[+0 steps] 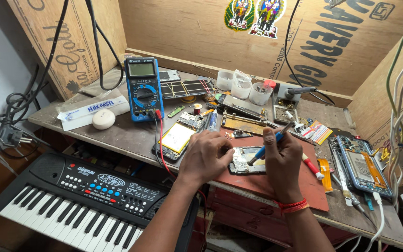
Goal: The person works on a disassembled smartphone motherboard at a cluttered repair bench, holding the board steady with one hand while applying a blue-handled tool along its surface, repositioning the board and continuing the work, with a multimeter and flux paste on the bench.
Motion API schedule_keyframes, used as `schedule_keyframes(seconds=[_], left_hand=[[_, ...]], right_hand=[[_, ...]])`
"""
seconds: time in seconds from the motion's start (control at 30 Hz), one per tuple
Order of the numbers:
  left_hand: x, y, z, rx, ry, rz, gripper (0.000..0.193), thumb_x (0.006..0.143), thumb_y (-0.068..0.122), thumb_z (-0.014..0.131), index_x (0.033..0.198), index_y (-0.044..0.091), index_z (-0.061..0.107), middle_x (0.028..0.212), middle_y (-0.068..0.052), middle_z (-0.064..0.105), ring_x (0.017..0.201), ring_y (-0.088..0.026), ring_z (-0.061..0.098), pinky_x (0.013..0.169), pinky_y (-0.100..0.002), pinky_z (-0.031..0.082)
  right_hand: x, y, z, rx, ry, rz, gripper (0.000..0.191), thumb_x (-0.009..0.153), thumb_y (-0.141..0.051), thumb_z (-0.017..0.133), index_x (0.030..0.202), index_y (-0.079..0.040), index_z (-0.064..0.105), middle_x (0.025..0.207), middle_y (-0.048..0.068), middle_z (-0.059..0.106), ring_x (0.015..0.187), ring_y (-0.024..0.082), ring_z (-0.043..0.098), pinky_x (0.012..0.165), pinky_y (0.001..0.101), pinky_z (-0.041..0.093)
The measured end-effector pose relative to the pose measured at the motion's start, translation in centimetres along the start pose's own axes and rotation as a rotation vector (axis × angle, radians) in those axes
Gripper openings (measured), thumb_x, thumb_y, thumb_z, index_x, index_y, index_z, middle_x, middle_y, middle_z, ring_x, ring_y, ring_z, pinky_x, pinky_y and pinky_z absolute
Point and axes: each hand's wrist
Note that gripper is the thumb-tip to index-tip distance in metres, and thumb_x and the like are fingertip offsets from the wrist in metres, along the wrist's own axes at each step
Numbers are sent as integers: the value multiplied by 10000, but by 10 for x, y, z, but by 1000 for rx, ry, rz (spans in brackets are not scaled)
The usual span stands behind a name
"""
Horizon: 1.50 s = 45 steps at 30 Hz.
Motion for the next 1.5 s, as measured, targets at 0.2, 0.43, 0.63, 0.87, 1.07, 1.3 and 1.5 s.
schedule_keyframes(seconds=[0.2, 0.43, 0.63, 0.87, 1.07, 1.3, 1.5], left_hand=[[0, -1, 1, 20, 3, 10, 154, 834, 258, 747, 771, 117, 741, 800, -23, 682, 893, -223, 651, 920, -427, 447], [2, 0, 2, 44, -35, -33, 164, 847, 277, 742, 767, 134, 741, 767, -10, 672, 868, -203, 653, 948, -420, 449], [2, 0, 1, 33, -13, -11, 182, 828, 289, 755, 747, 127, 738, 763, -16, 670, 867, -211, 650, 936, -416, 459], [3, -3, 3, 14, 18, 31, 181, 816, 293, 757, 762, 121, 737, 772, -25, 668, 882, -231, 650, 925, -419, 466], [1, -3, 2, 17, 12, 43, 216, 782, 318, 774, 854, 116, 754, 801, -35, 681, 913, -255, 653, 904, -437, 472], [0, -2, 2, 31, 55, 123, 303, 763, 373, 809, 889, 105, 750, 838, -54, 689, 937, -269, 664, 920, -443, 478], [1, -4, 4, 48, 31, 117, 323, 764, 386, 812, 916, 108, 746, 870, -47, 697, 954, -257, 674, 948, -455, 469]], right_hand=[[0, 1, 1, -67, -23, -60, 371, 1054, -288, 652, 782, -44, 593, 614, -48, 491, 571, 25, 450, 488, 241, 393], [1, -3, 2, -111, -39, -104, 352, 1034, -304, 654, 795, -47, 621, 602, -36, 513, 550, 32, 485, 474, 246, 408], [2, -2, 2, -121, -19, -98, 382, 1039, -319, 658, 780, -43, 607, 585, -31, 502, 546, 35, 471, 478, 258, 392], [1, -2, 4, -102, 2, -71, 355, 1042, -321, 657, 824, -45, 611, 604, -38, 503, 583, 28, 451, 494, 260, 381], [1, -3, 5, -148, -18, -61, 366, 1031, -338, 654, 836, -31, 615, 589, -26, 496, 570, 44, 446, 493, 274, 352], [2, 5, 4, -53, -23, -7, 384, 1063, -397, 576, 894, -54, 609, 637, -15, 507, 606, 42, 464, 518, 258, 371], [9, 16, 1, 215, -18, 15, 394, 1069, -419, 536, 916, -60, 585, 729, -22, 607, 644, 54, 611, 593, 222, 491]])
Point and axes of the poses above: each hand's wrist, its own x-axis towards the middle knuckle, its own z-axis out of the palm, y = z × x
